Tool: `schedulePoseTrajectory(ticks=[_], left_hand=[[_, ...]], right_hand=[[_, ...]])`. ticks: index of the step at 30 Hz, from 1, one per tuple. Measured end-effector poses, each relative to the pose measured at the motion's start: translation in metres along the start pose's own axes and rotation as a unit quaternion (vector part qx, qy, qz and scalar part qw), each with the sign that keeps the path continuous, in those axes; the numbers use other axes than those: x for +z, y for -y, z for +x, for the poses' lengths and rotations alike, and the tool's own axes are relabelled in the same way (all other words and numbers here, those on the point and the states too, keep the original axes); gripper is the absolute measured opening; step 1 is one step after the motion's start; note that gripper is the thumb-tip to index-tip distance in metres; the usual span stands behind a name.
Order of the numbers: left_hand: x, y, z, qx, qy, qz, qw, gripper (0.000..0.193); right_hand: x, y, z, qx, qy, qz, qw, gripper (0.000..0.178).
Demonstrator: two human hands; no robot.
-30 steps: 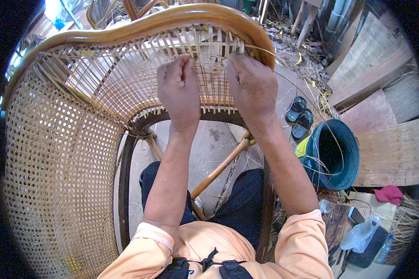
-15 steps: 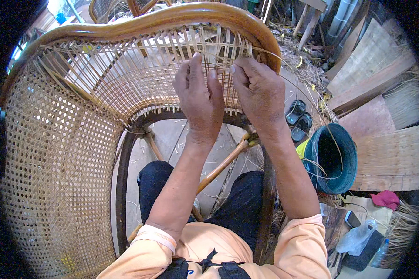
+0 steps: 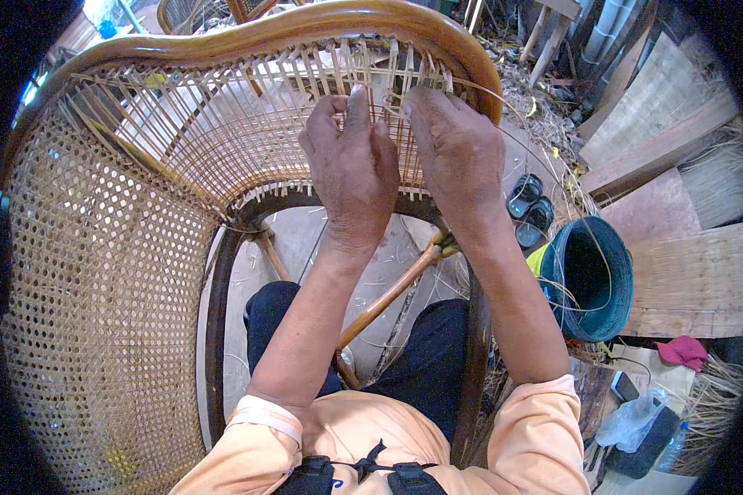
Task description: The person trims rattan strands on a chair frame using a knife, hammer, and shears, applies adhesive using a swab, weaves rattan strips into the backrest by hand, and trims the strips with a knife.
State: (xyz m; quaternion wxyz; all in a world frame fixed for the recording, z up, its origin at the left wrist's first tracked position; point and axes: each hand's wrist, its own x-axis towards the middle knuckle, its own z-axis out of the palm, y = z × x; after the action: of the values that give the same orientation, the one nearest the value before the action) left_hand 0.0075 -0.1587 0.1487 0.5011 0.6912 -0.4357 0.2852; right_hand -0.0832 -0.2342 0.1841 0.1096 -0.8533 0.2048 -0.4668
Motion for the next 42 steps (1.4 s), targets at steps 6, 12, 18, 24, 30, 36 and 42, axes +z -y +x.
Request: schedulePoseTrajectory(ticks=[6,12,18,24,30,36,42], left_hand=[[-0.002,0.006,0.002,-0.005,-0.011,-0.022,1.000,0.035],[0.005,0.007,0.003,-0.076,-0.063,-0.025,0.995,0.026],[0.007,0.012,0.019,-0.227,-0.048,-0.172,0.957,0.011],[0.008,0.010,0.022,-0.200,-0.036,-0.164,0.965,0.009],[0.008,0.017,0.021,-0.194,-0.034,-0.228,0.953,0.009],[0.012,0.020,0.015,-0.197,-0.065,-0.278,0.938,0.005],[0.003,0.028,0.015,-0.093,-0.121,-0.129,0.980,0.012]], right_hand=[[0.000,-0.001,0.000,0.001,-0.008,0.017,1.000,0.013],[0.000,-0.004,0.003,-0.029,-0.020,-0.035,0.999,0.013],[0.003,-0.006,0.003,-0.039,-0.033,-0.041,0.998,0.013],[0.006,-0.004,0.001,-0.021,-0.031,-0.082,0.996,0.013],[0.005,0.000,0.001,0.024,-0.022,-0.061,0.998,0.014],[0.012,0.004,0.002,-0.066,-0.025,-0.150,0.986,0.013],[0.014,-0.001,0.004,-0.092,-0.049,-0.091,0.990,0.011]])
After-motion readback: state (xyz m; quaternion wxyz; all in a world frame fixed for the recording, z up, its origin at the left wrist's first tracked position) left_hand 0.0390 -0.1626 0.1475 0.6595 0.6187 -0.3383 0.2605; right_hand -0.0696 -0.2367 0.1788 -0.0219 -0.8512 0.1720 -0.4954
